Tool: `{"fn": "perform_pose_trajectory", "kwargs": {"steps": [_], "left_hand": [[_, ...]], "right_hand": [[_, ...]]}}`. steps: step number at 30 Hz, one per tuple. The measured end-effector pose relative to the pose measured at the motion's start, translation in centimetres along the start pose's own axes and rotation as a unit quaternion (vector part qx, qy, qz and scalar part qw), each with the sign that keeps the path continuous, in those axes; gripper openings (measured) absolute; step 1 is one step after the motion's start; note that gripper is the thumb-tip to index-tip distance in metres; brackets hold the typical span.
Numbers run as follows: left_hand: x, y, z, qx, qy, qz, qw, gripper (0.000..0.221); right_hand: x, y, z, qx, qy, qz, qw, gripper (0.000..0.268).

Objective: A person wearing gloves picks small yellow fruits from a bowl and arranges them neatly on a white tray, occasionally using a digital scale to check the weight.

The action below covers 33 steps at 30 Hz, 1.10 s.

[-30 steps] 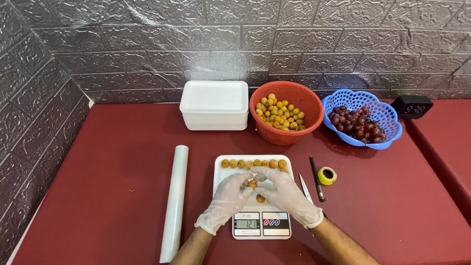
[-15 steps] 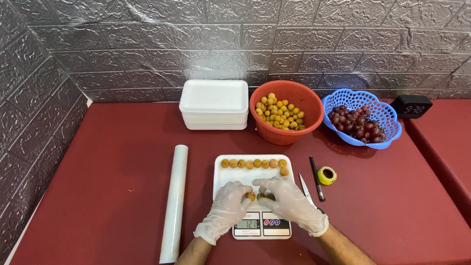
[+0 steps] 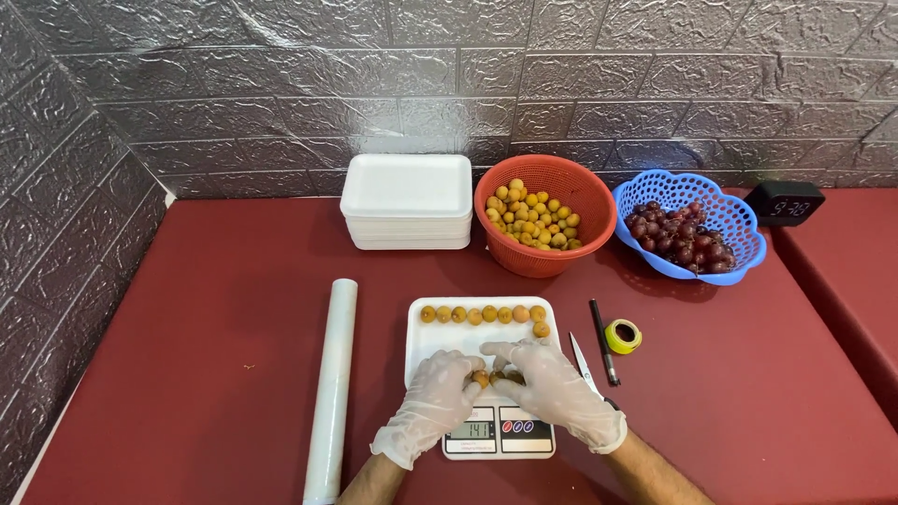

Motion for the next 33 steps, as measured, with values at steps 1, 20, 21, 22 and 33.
{"fn": "perform_pose_trajectory", "kwargs": {"steps": [1, 20, 21, 22, 33], "left_hand": [[0.1, 0.0, -0.1, 0.0, 0.0, 0.0, 1.0, 0.022], [0.0, 0.7, 1.3, 0.021, -0.018, 0.015, 1.0, 0.034], [-0.1, 0.8, 1.7, 0.039, -0.025, 0.014, 0.999, 0.042], [0.2, 0.8, 1.7, 0.039, -0.025, 0.015, 0.999, 0.042], [8.5, 4.0, -1.9, 0.017, -0.12, -0.063, 0.991, 0.022]], "right_hand": [[-0.1, 0.1, -0.2, 0.0, 0.0, 0.0, 1.0, 0.051], [0.2, 1.4, -1.3, 0.02, 0.008, -0.019, 1.0, 0.049], [0.5, 1.7, -1.4, 0.038, -0.007, -0.042, 0.998, 0.046], [0.7, 1.8, -1.4, 0.038, -0.006, -0.041, 0.998, 0.046], [9.1, 3.8, -2.7, 0.077, 0.166, -0.239, 0.954, 0.028]]}}
Point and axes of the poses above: each hand's wrist, its own y-axis towards the middle knuckle, its own x-axis out of the back of the hand, z = x × y, the point moved 7 cm from there along y, towards the middle knuckle, and after that the axes turned 8 degrees about -x, right-handed, at the moved point
